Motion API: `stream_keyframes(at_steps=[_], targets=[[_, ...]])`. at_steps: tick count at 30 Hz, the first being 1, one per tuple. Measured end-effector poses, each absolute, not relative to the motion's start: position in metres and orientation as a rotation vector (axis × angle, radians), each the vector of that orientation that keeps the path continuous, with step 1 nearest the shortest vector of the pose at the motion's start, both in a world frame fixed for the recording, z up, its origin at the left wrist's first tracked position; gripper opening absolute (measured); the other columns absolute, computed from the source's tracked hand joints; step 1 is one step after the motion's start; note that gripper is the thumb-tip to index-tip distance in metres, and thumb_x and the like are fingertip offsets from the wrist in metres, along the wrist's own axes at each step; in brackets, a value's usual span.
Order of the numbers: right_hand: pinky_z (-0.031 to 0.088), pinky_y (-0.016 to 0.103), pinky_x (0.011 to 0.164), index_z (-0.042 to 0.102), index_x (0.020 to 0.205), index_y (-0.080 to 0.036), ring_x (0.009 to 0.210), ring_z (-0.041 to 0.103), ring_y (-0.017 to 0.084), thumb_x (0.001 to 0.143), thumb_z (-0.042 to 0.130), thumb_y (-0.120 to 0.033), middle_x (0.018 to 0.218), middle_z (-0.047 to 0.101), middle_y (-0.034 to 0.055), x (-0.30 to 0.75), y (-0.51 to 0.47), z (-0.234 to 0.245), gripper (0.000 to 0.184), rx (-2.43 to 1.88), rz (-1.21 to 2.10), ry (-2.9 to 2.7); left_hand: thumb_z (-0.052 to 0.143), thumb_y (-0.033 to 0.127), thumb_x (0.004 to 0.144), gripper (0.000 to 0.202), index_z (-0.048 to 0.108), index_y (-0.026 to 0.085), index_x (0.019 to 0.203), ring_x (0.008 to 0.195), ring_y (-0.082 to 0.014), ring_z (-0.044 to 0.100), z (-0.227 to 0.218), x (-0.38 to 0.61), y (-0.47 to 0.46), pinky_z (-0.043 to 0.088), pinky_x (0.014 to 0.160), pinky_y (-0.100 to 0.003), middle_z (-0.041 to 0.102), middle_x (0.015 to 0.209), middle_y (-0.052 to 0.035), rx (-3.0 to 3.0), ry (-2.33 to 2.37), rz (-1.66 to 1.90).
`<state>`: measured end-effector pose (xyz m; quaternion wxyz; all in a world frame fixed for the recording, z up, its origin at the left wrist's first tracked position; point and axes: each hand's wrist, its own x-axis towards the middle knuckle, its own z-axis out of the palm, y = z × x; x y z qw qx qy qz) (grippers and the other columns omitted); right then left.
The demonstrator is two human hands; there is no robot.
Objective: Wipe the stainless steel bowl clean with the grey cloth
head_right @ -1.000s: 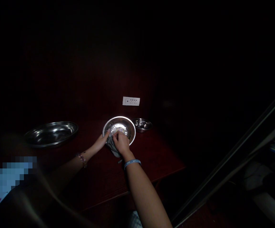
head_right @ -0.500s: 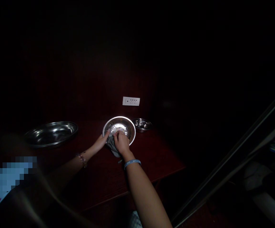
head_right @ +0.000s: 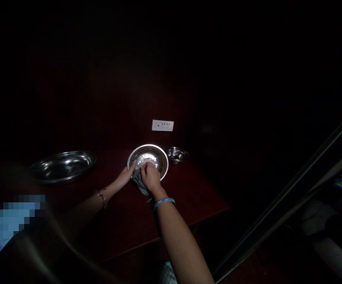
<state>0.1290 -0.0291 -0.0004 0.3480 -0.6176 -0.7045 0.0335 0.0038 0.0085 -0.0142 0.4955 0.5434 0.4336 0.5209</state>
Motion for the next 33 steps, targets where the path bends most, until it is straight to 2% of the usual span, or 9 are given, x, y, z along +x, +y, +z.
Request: stream_keyframes(at_steps=[6,14,26,33], targets=[[0.049,0.033,0.08,0.057,0.094,-0.022,0.088,0.061,0.019,0.098,0.045,-0.029,0.094,0.065,0.0072,0.1307,-0.0266,-0.0044,0.015,-1.535,0.062,-1.815,0.049,0.049,0.09,0.045,0.069,0.011,0.104,0.112,-0.0268,0.067,-0.0113,0.0031,0.006,0.05,0.1,-0.035,0.075,0.112,-0.0157,1.326,1.058,1.249],[0.049,0.034,0.081,0.057,0.094,-0.022,0.088,0.061,0.02,0.098,0.043,-0.031,0.095,0.066,0.0078,0.1311,-0.025,-0.0063,0.017,-1.528,0.07,-1.809,0.053,0.05,0.087,0.043,0.069,0.012,0.097,0.109,-0.0285,0.067,-0.0097,0.0027,0.0029,0.052,0.095,-0.035,0.078,0.092,-0.0106,1.317,1.029,1.272],[0.049,0.035,0.082,0.057,0.094,-0.022,0.092,0.062,0.021,0.098,0.044,-0.037,0.096,0.067,0.0067,0.1311,-0.0265,-0.0054,0.02,-1.511,0.11,-1.808,0.054,0.052,0.087,0.049,0.069,0.009,0.106,0.115,-0.0299,0.066,-0.0061,0.0036,0.0012,0.046,0.106,-0.039,0.075,0.111,-0.0171,1.288,1.035,1.274],[0.051,0.037,0.082,0.057,0.093,-0.023,0.09,0.061,0.021,0.097,0.042,-0.036,0.095,0.066,0.0072,0.1314,-0.0241,-0.0074,0.02,-1.497,0.08,-1.81,0.054,0.06,0.083,0.056,0.069,0.01,0.103,0.116,-0.0321,0.065,-0.0097,0.0029,0.0035,0.047,0.103,-0.042,0.076,0.105,-0.0167,1.315,1.025,1.261]])
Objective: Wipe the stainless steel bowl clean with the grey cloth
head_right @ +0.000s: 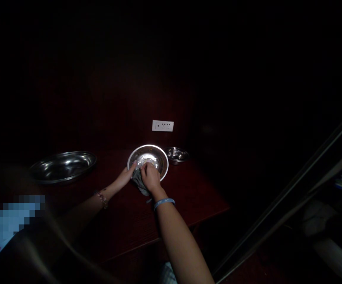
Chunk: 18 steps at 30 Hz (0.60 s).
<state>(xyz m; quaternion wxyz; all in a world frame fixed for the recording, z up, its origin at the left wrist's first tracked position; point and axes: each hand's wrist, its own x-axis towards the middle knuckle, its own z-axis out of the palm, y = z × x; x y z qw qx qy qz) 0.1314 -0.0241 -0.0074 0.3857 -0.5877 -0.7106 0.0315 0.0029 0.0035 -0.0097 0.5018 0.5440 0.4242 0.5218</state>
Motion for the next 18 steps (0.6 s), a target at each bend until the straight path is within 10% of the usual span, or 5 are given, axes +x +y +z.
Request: stream_keyframes(at_steps=[18], targets=[[0.05,0.035,0.08,0.058,0.094,-0.022,0.088,0.062,0.02,0.096,0.045,-0.032,0.094,0.067,0.0074,0.1304,-0.0275,-0.0044,0.017,-1.511,0.082,-1.8,0.054,0.053,0.084,0.048,0.067,0.012,0.103,0.117,-0.0326,0.064,-0.0084,0.0036,0.0031,0.044,0.106,-0.042,0.077,0.105,-0.0147,1.312,0.989,1.27]])
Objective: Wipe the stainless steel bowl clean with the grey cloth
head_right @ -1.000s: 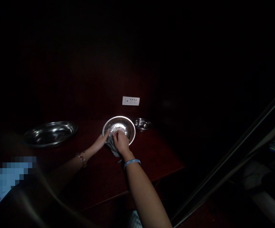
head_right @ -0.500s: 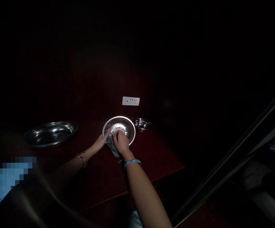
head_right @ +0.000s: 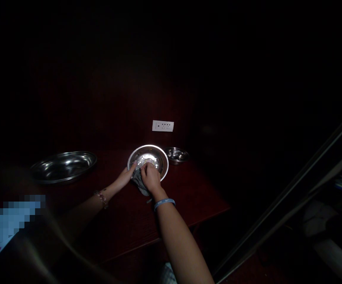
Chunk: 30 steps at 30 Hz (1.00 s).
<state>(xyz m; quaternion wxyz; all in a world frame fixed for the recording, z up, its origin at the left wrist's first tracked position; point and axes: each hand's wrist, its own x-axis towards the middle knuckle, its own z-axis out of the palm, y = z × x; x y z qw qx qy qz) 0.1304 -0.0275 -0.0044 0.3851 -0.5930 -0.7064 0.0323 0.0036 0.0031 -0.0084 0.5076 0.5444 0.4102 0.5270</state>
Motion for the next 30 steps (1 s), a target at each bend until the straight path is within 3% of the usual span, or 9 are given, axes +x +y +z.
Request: stream_keyframes(at_steps=[6,12,17,30], targets=[[0.051,0.037,0.082,0.058,0.093,-0.023,0.088,0.062,0.021,0.097,0.043,-0.033,0.094,0.067,0.0071,0.1301,-0.0266,-0.0049,0.018,-1.516,0.083,-1.803,0.055,0.045,0.086,0.035,0.07,0.016,0.097,0.119,-0.0322,0.063,-0.0056,0.0033,0.0012,0.045,0.105,-0.036,0.076,0.109,-0.0133,1.284,0.999,1.307],[0.051,0.037,0.083,0.057,0.092,-0.023,0.09,0.061,0.021,0.097,0.043,-0.031,0.095,0.066,0.0078,0.1303,-0.0277,-0.0038,0.017,-1.504,0.096,-1.813,0.049,0.043,0.09,0.041,0.069,0.011,0.106,0.118,-0.0301,0.064,-0.0037,0.0037,-0.0011,0.044,0.108,-0.042,0.075,0.113,-0.0159,1.286,1.022,1.278],[0.05,0.035,0.081,0.058,0.094,-0.022,0.089,0.061,0.02,0.096,0.045,-0.028,0.096,0.066,0.0084,0.1298,-0.0287,-0.0027,0.015,-1.512,0.103,-1.809,0.054,0.052,0.086,0.049,0.068,0.01,0.105,0.117,-0.0327,0.064,-0.0045,0.004,-0.0009,0.045,0.107,-0.044,0.076,0.109,-0.0174,1.289,1.006,1.277],[0.049,0.032,0.081,0.057,0.093,-0.021,0.088,0.061,0.019,0.098,0.044,-0.031,0.094,0.066,0.006,0.1289,-0.0302,-0.0016,0.017,-1.519,0.09,-1.815,0.053,0.049,0.088,0.044,0.069,0.011,0.103,0.115,-0.0281,0.066,-0.0099,0.003,0.0036,0.046,0.105,-0.038,0.076,0.111,-0.0163,1.296,1.009,1.27]])
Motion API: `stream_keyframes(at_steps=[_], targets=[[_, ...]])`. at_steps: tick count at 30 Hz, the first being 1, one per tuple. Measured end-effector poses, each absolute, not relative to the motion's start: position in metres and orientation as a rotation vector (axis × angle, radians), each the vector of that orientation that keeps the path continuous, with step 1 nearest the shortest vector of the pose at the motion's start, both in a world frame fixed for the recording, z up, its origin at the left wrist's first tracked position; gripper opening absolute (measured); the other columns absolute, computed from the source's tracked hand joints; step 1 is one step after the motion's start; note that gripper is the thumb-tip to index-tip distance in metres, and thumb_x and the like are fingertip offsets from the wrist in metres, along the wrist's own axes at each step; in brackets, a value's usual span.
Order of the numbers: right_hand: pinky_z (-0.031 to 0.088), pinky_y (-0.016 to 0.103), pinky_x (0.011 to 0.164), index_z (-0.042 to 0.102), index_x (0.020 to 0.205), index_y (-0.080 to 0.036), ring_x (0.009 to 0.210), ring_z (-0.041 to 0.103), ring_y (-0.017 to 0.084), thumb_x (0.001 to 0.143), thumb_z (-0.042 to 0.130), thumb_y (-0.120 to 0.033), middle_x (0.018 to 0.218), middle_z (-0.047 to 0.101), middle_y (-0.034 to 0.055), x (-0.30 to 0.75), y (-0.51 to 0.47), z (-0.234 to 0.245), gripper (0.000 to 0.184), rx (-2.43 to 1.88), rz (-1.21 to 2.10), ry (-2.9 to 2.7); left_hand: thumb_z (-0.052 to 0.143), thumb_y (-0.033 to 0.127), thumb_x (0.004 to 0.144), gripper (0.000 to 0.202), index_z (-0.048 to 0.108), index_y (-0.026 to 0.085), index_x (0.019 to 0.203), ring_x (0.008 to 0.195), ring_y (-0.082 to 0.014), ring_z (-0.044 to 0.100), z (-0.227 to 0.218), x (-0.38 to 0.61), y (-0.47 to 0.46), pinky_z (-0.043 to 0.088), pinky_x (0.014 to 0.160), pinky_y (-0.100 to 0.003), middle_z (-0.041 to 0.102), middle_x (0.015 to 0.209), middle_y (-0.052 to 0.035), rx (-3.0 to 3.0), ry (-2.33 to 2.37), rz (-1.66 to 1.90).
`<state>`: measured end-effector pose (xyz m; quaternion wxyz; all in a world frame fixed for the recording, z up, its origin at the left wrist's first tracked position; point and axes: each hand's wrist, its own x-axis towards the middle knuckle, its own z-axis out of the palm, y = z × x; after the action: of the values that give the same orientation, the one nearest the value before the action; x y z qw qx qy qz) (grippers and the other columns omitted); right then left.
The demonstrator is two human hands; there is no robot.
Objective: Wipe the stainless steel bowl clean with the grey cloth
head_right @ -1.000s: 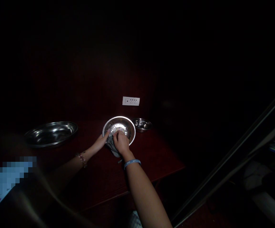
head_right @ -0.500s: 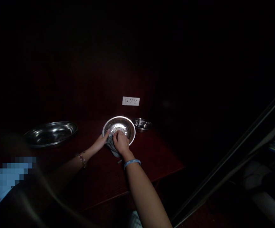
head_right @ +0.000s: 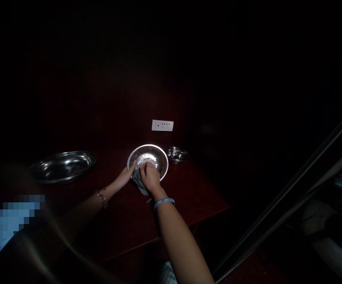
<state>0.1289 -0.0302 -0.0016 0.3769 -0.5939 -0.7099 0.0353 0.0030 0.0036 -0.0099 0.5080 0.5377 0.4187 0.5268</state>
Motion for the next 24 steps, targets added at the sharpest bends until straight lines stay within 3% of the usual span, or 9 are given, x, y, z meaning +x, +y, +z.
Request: stream_keyframes(at_steps=[14,18,24], targets=[[0.051,0.038,0.083,0.058,0.096,-0.022,0.089,0.06,0.021,0.095,0.043,-0.026,0.095,0.065,0.0086,0.1303,-0.0253,-0.0062,0.015,-1.469,0.067,-1.814,0.051,0.045,0.089,0.036,0.068,0.014,0.095,0.113,-0.0282,0.066,-0.0108,0.0033,0.0048,0.049,0.1,-0.037,0.078,0.1,-0.0125,1.318,1.035,1.276],[0.051,0.038,0.084,0.057,0.095,-0.023,0.09,0.06,0.021,0.096,0.042,-0.027,0.095,0.065,0.0075,0.1299,-0.0254,-0.0064,0.016,-1.451,0.066,-1.799,0.049,0.041,0.09,0.036,0.068,0.012,0.1,0.114,-0.0294,0.066,-0.0113,0.0033,0.0051,0.047,0.102,-0.036,0.078,0.102,-0.0113,1.33,0.998,1.294],[0.051,0.037,0.084,0.057,0.093,-0.024,0.09,0.062,0.022,0.097,0.044,-0.031,0.093,0.066,0.0077,0.1295,-0.0284,-0.0036,0.016,-1.441,0.116,-1.796,0.051,0.053,0.087,0.051,0.068,0.009,0.107,0.113,-0.0303,0.066,-0.0125,0.0028,0.0057,0.048,0.102,-0.038,0.076,0.107,-0.016,1.341,0.999,1.272]])
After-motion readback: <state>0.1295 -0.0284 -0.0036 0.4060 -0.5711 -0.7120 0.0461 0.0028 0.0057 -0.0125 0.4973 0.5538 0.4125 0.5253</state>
